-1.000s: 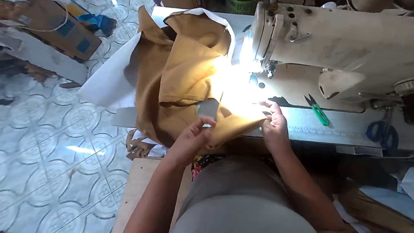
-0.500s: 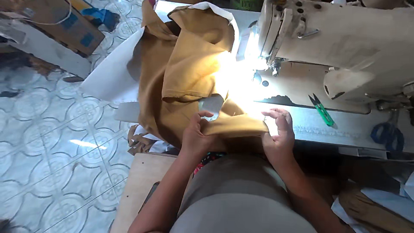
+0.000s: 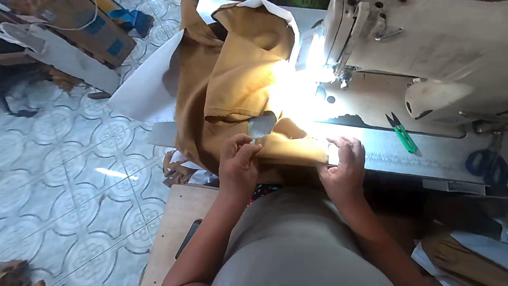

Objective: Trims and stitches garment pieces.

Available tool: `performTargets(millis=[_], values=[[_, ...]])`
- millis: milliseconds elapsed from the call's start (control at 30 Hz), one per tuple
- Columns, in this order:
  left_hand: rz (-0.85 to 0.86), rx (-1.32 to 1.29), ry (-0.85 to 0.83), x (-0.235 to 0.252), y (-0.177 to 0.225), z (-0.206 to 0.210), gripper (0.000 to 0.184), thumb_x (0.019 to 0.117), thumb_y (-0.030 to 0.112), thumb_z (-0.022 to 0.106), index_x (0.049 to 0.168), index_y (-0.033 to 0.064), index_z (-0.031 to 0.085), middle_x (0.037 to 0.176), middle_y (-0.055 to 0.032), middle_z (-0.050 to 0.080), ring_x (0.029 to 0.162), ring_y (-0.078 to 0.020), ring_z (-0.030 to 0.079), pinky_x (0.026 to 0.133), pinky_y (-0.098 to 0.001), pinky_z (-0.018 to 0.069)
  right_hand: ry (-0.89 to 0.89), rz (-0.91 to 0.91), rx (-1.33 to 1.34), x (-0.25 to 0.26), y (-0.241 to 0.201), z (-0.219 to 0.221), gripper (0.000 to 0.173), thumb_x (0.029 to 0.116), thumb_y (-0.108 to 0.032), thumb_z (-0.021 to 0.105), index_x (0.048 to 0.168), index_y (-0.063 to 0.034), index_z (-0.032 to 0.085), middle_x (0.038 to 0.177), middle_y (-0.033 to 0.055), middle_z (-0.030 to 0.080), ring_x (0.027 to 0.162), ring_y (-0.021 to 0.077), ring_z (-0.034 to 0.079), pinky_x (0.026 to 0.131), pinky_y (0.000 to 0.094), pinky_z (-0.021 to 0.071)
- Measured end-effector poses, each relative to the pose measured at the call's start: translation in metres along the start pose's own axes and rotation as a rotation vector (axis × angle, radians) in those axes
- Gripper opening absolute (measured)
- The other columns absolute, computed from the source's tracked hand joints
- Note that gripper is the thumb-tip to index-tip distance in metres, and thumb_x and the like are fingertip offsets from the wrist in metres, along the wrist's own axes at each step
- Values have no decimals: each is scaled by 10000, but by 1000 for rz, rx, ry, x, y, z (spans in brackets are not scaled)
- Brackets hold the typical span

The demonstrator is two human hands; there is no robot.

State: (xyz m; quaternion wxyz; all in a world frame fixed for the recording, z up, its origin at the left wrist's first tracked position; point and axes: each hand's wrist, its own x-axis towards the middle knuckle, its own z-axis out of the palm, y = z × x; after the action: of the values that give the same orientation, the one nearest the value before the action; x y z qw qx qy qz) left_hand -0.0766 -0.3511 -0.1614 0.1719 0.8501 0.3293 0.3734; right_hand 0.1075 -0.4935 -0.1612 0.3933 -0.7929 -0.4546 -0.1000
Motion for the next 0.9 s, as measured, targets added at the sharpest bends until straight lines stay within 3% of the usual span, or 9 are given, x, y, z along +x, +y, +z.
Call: performTargets(millis=[167,300,400,433,533,600,767,833,900], values=[[35,16,-31,-3,1,4,277,887,-45,588,1060,88,759,1314,-190,617,1233,-363,571,1030,-522,463,-8,27,-44,2,1,2,466,778,-203,797,1203,-44,694,1180,202,653,1078,384,627,873,547,510],[277,-203,-57,-10,-3,5,185,986,95,579,1038,239,683,1246,-42,621,1316,-223,506,1127,-409,399,-9,25,-30,4,4,0,424,776,-154,801,1162,-12,700,1082,190,670,1009,350,656,859,470,557],[390,-290,-168,-10,-3,4,143,1024,243,609,945,329,692,1246,59,622,1387,-182,440,1232,-466,238,1,-2,-5,3,4,1,327,816,-108,778,1110,11,698,952,150,700,884,287,700,774,391,594],[394,-286,-196,-8,-4,4,172,1027,237,601,936,324,718,1231,57,650,1373,-185,465,1229,-485,238,11,-17,-12,2,4,2,295,824,-89,772,1094,9,704,951,144,724,891,279,720,788,384,603],[424,-165,-240,-2,-1,2,247,1047,151,529,977,241,748,1127,16,714,1217,-191,587,1131,-460,362,18,-42,-62,0,3,4,241,840,-56,745,1071,15,735,997,162,758,959,302,747,849,394,609],[439,-83,-267,3,7,-1,252,990,131,502,996,197,745,1089,-10,727,1137,-211,617,1035,-422,418,19,-47,-112,0,2,6,218,854,-44,716,1061,13,752,986,178,760,950,322,756,834,399,616],[411,30,-339,15,26,-5,260,997,324,615,920,131,773,1016,-47,737,999,-229,669,848,-358,543,-30,-48,-121,-1,3,8,193,872,-4,674,1046,9,757,943,168,758,891,319,756,786,388,622],[388,67,-396,22,32,-8,190,989,206,621,959,104,779,1044,-80,730,976,-253,689,831,-353,576,-83,-70,-99,-3,0,0,227,906,-83,667,1102,-2,750,991,167,755,945,331,745,820,401,618],[390,85,-440,32,39,-10,197,942,25,607,1025,91,773,1103,-113,711,973,-290,691,809,-389,594,-59,-195,-27,-8,-8,-12,305,1000,-284,643,1147,-31,728,1057,147,734,1001,294,705,869,389,587]])
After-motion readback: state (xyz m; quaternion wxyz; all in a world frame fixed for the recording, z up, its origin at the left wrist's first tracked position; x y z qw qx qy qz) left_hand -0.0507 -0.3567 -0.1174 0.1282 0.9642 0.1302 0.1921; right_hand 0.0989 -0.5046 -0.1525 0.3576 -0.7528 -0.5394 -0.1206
